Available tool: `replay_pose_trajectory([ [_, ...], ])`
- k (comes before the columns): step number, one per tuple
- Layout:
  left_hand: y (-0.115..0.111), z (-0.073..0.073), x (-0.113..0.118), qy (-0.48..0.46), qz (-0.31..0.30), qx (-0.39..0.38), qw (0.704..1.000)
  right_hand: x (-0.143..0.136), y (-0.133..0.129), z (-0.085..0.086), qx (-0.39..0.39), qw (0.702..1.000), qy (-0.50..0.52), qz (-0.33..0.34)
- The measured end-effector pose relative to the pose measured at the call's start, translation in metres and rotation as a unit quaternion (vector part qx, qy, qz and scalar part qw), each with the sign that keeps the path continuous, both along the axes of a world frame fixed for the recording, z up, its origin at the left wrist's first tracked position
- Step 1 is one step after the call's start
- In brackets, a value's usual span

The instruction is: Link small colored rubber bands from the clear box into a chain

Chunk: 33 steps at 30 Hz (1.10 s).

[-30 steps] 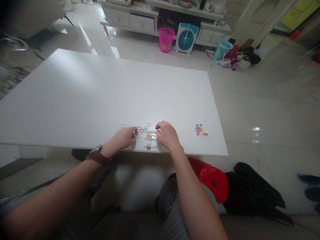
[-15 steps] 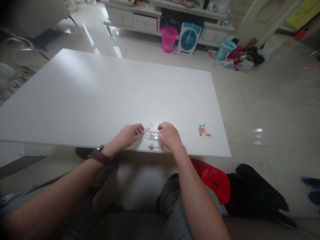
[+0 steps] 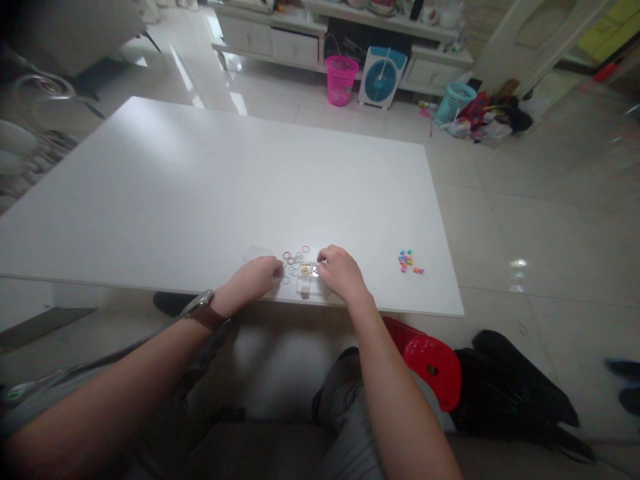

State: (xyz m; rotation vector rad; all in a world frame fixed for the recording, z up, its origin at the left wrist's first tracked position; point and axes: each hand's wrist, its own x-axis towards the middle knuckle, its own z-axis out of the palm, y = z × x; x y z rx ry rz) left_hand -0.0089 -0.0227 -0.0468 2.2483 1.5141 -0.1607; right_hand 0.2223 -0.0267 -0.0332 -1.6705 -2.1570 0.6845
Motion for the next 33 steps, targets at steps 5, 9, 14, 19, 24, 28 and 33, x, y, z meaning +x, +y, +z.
replay_pose_trajectory([
  [5,-0.001,0.004,0.002,0.017,-0.021,0.005,1.0,-0.003,-0.001,0.006,0.003,1.0,0.001,0.001],
  [9,-0.002,0.011,0.005,0.013,-0.025,0.01,1.0,-0.003,-0.003,0.009,0.007,1.0,0.0,-0.003],
  [14,-0.009,0.007,0.011,-0.031,-0.042,0.014,0.999,-0.003,-0.006,0.015,0.011,1.0,-0.01,0.0],
  [19,-0.018,-0.009,0.014,-0.021,-0.05,0.039,0.998,-0.003,-0.008,0.023,0.018,1.0,-0.017,0.005],
  [24,-0.021,-0.01,0.014,-0.007,-0.057,0.035,0.998,-0.005,-0.011,0.022,0.008,1.0,-0.025,0.011],
  [28,-0.017,-0.004,0.015,-0.031,-0.028,0.055,0.998,-0.005,-0.011,0.021,0.002,0.999,-0.029,0.013],
  [33,-0.013,-0.001,0.018,-0.067,-0.006,0.079,0.995,-0.005,-0.011,0.021,-0.001,1.0,-0.022,0.01],
])
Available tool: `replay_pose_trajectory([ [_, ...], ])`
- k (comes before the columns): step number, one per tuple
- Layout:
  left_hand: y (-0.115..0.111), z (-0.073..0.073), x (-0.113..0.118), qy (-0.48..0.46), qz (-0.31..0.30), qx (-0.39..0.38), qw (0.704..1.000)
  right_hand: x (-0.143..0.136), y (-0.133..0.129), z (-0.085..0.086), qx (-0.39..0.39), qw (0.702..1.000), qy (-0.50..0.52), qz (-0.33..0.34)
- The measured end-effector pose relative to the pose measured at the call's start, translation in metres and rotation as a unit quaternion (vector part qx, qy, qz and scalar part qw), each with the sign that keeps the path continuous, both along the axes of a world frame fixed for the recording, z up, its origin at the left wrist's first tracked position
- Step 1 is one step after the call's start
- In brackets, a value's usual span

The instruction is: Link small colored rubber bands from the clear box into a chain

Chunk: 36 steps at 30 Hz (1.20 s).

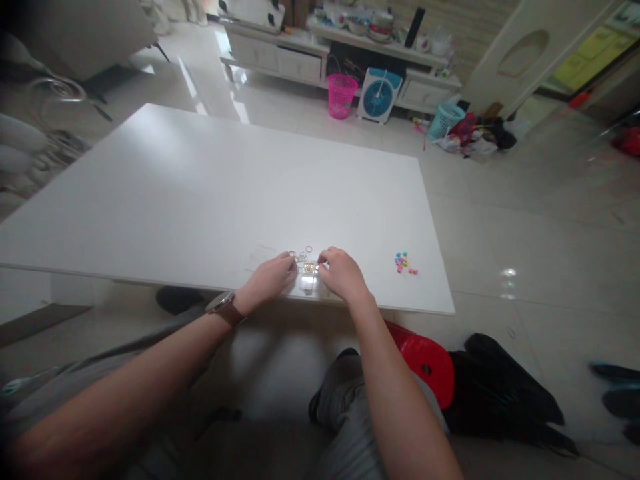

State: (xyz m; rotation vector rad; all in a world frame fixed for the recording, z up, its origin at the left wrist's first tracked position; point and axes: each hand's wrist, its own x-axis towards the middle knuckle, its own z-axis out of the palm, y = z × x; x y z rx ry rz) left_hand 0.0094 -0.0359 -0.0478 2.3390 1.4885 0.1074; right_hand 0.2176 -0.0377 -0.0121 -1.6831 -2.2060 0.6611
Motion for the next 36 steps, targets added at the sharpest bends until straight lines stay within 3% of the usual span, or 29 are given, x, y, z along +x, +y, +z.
replay_pose_trajectory([
  [10,0.002,-0.007,0.012,0.049,-0.03,-0.013,0.998,0.003,-0.001,-0.001,-0.011,1.0,-0.011,0.003],
  [21,0.015,-0.002,0.0,0.046,0.022,0.006,0.999,0.003,-0.006,0.008,-0.012,1.0,-0.011,-0.003],
  [30,0.009,-0.005,0.0,0.104,-0.019,0.009,0.994,0.001,-0.004,0.003,-0.024,0.999,-0.022,0.011],
  [36,0.013,0.001,0.001,0.112,-0.018,-0.018,0.993,0.0,-0.005,0.008,-0.028,0.999,-0.017,0.012],
])
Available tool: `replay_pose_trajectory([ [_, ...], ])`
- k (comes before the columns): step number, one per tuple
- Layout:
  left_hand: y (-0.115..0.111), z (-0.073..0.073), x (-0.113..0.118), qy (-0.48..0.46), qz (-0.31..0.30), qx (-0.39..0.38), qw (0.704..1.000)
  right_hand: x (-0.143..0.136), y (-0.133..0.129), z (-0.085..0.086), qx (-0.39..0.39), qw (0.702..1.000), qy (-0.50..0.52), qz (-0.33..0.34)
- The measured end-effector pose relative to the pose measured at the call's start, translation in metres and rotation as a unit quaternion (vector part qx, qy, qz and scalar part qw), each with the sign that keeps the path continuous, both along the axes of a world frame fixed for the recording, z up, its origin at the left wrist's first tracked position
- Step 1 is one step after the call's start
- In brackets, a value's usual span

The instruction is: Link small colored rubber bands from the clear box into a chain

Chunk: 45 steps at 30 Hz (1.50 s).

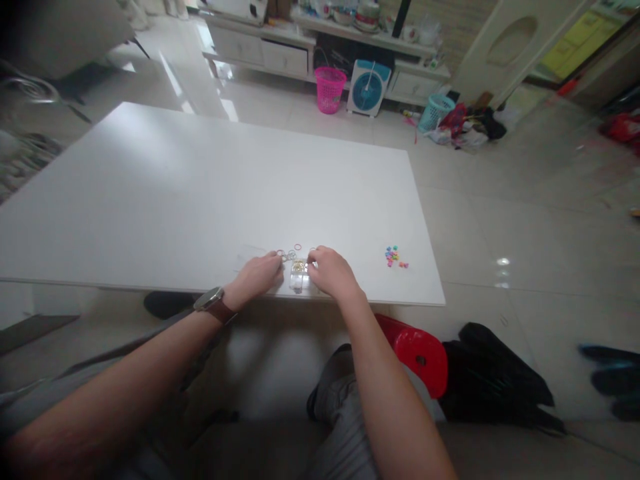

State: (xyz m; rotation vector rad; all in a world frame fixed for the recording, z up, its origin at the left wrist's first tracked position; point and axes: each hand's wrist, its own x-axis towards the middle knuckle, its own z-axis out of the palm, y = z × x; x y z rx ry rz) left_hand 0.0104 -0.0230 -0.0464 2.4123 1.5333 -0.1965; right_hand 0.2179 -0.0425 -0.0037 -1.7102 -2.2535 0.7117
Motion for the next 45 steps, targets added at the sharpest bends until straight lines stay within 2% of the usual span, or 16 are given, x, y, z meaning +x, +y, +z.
replay_pose_trajectory([
  [5,0.014,0.015,-0.018,-0.027,0.026,0.004,0.999,0.002,-0.002,-0.001,0.003,1.0,0.006,-0.001],
  [7,0.015,0.017,-0.025,-0.034,0.022,0.009,0.999,0.003,-0.003,-0.002,0.003,1.0,0.004,-0.001],
  [15,-0.01,-0.002,-0.022,-0.001,0.002,0.0,1.0,-0.002,0.0,-0.003,0.001,1.0,-0.005,0.003],
  [22,-0.018,-0.004,-0.019,0.0,-0.028,0.001,1.0,-0.005,0.001,-0.003,0.005,1.0,-0.001,0.009],
  [26,-0.016,-0.001,-0.014,-0.069,0.017,-0.04,0.997,-0.004,0.002,-0.01,0.016,1.0,0.018,0.002],
  [28,-0.011,0.007,-0.012,-0.172,0.061,-0.106,0.977,-0.005,0.003,-0.012,0.028,0.997,0.065,-0.013],
  [30,-0.005,0.017,-0.01,-0.3,0.083,-0.179,0.933,-0.008,0.003,-0.014,0.02,0.988,0.151,-0.023],
  [32,-0.001,0.027,-0.008,-0.401,0.098,-0.243,0.878,-0.011,0.003,-0.015,-0.019,0.969,0.246,-0.016],
  [34,0.002,0.034,-0.007,-0.466,0.125,-0.291,0.826,-0.015,0.004,-0.018,-0.066,0.945,0.319,-0.004],
  [36,0.003,0.037,-0.006,-0.498,0.145,-0.323,0.792,-0.017,0.006,-0.023,-0.09,0.925,0.369,-0.008],
  [41,0.007,0.04,-0.003,-0.52,0.157,-0.352,0.762,-0.02,0.014,-0.035,-0.097,0.887,0.446,-0.072],
  [45,0.009,0.042,-0.001,-0.525,0.166,-0.364,0.751,-0.02,0.017,-0.034,-0.103,0.871,0.47,-0.099],
])
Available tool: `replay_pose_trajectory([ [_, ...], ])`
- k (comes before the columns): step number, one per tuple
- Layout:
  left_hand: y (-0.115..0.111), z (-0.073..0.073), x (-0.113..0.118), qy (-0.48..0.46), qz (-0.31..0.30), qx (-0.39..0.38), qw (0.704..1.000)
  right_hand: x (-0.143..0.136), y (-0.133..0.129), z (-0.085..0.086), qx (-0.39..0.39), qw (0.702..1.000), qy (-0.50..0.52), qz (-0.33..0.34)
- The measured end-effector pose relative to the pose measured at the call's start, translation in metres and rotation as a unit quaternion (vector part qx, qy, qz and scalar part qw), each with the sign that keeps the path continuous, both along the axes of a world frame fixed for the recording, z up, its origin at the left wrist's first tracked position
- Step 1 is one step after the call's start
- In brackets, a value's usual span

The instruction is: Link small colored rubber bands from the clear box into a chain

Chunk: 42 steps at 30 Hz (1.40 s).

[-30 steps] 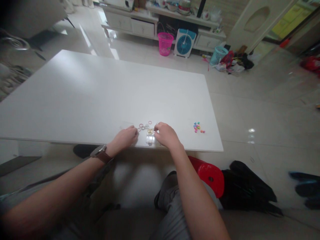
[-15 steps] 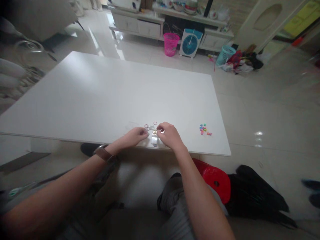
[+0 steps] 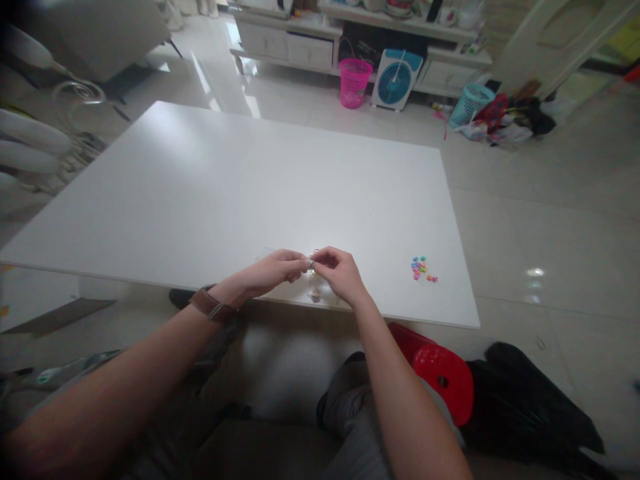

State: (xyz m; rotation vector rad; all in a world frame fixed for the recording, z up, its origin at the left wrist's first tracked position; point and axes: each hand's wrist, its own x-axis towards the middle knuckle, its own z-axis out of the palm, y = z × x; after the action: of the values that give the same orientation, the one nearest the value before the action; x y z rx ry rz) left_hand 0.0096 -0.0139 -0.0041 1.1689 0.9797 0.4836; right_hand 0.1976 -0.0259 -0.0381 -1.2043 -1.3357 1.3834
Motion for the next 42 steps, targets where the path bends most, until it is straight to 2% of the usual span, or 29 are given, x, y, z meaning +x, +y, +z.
replay_pose_trajectory([
  [5,-0.001,0.003,0.006,0.005,-0.004,-0.011,1.0,-0.001,-0.004,0.004,0.02,0.999,-0.016,-0.023],
  [8,-0.001,0.01,0.01,0.015,-0.009,-0.018,1.0,0.001,-0.006,0.004,0.042,0.998,-0.036,-0.042],
  [10,0.001,0.017,0.01,0.043,-0.02,-0.019,0.999,0.003,-0.007,0.004,0.054,0.996,-0.057,-0.051],
  [12,0.006,0.024,0.006,0.114,-0.033,0.001,0.993,0.005,-0.008,0.003,0.062,0.993,-0.091,-0.051],
  [14,0.013,0.029,-0.002,0.229,-0.027,0.057,0.971,0.008,-0.009,0.001,0.078,0.984,-0.156,-0.028],
  [17,0.019,0.029,-0.013,0.394,0.015,0.173,0.903,0.008,-0.011,-0.002,0.112,0.951,-0.284,0.051],
  [19,0.02,0.027,-0.018,0.447,0.02,0.217,0.867,0.006,-0.013,-0.004,0.115,0.925,-0.346,0.109],
  [21,0.018,0.023,-0.02,0.461,-0.005,0.227,0.858,0.003,-0.014,-0.004,0.108,0.905,-0.385,0.144],
  [25,0.011,0.015,-0.021,0.461,-0.052,0.225,0.857,-0.001,-0.016,-0.002,0.115,0.869,-0.45,0.172],
  [32,0.001,0.006,-0.033,0.472,-0.056,0.235,0.848,-0.003,-0.022,0.01,0.138,0.82,-0.519,0.198],
  [35,-0.002,0.004,-0.036,0.474,-0.057,0.242,0.844,0.0,-0.022,0.011,0.154,0.823,-0.513,0.187],
  [39,-0.005,0.005,-0.035,0.471,-0.063,0.25,0.843,0.0,-0.014,0.004,0.184,0.84,-0.499,0.105],
  [42,-0.006,0.008,-0.032,0.466,-0.061,0.25,0.846,-0.009,-0.006,-0.001,0.184,0.836,-0.514,0.058],
])
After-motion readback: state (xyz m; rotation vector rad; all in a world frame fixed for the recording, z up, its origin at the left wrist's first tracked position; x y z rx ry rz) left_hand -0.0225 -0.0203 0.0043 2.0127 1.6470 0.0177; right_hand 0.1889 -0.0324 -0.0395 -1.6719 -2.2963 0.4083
